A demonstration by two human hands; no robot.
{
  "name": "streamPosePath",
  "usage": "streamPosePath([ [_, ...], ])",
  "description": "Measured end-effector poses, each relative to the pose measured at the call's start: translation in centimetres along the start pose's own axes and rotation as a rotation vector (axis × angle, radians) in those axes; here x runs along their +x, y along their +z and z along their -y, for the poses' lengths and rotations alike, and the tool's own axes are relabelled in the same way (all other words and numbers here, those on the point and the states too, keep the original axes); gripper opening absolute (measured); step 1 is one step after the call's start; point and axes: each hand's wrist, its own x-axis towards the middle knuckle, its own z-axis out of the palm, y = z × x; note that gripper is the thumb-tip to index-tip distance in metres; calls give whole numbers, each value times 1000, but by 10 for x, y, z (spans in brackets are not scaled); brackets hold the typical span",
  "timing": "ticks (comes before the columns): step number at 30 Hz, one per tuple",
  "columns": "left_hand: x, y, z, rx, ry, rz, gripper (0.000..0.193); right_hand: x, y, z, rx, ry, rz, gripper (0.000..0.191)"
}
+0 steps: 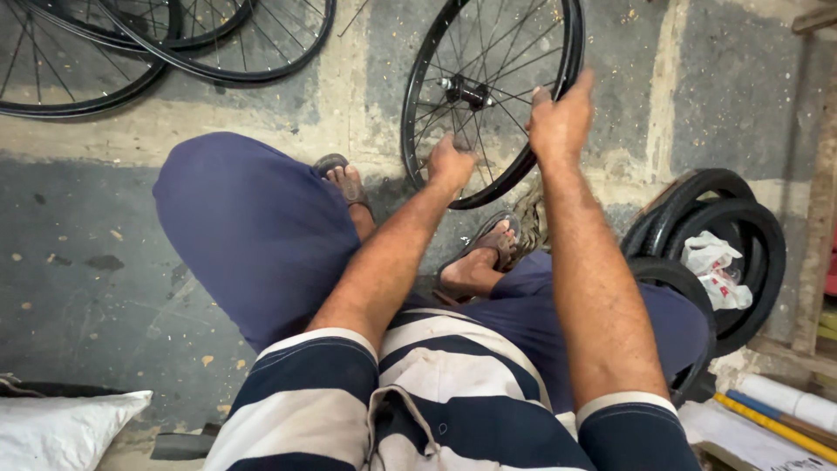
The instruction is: The person sits on the workshop floor with a bicycle wheel across their lap, turning the wheel and working along the rim and spokes by hand, pressing and adjusting the rim and spokes section by section. They rotate the wheel repeatedly to reach different parts of the rim while checking the spokes.
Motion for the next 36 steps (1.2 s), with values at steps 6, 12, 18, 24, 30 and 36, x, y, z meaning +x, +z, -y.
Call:
streamPosePath([
  [6,5,1,6,-587,-385,354,29,4,5,5,36,-78,-8,69],
  [12,-3,-16,20,-573,-311,756,29,12,7,-1,-18,-55,14,68],
  [18,-15,-23,11,-157,-58,589,40,12,5,-20,-273,-251,-92,75],
  [24,-1,-29,7,-242,-126,607,52,14,9,-31,-357,-170,-71,77],
  [30,-10,-8,4,-432,-276,347,56,18,1,-32,-369,-126,-22,77],
  [36,-26,2,-1,-401,-198,167,44,9,-10,-18,-241,-11,39,70],
])
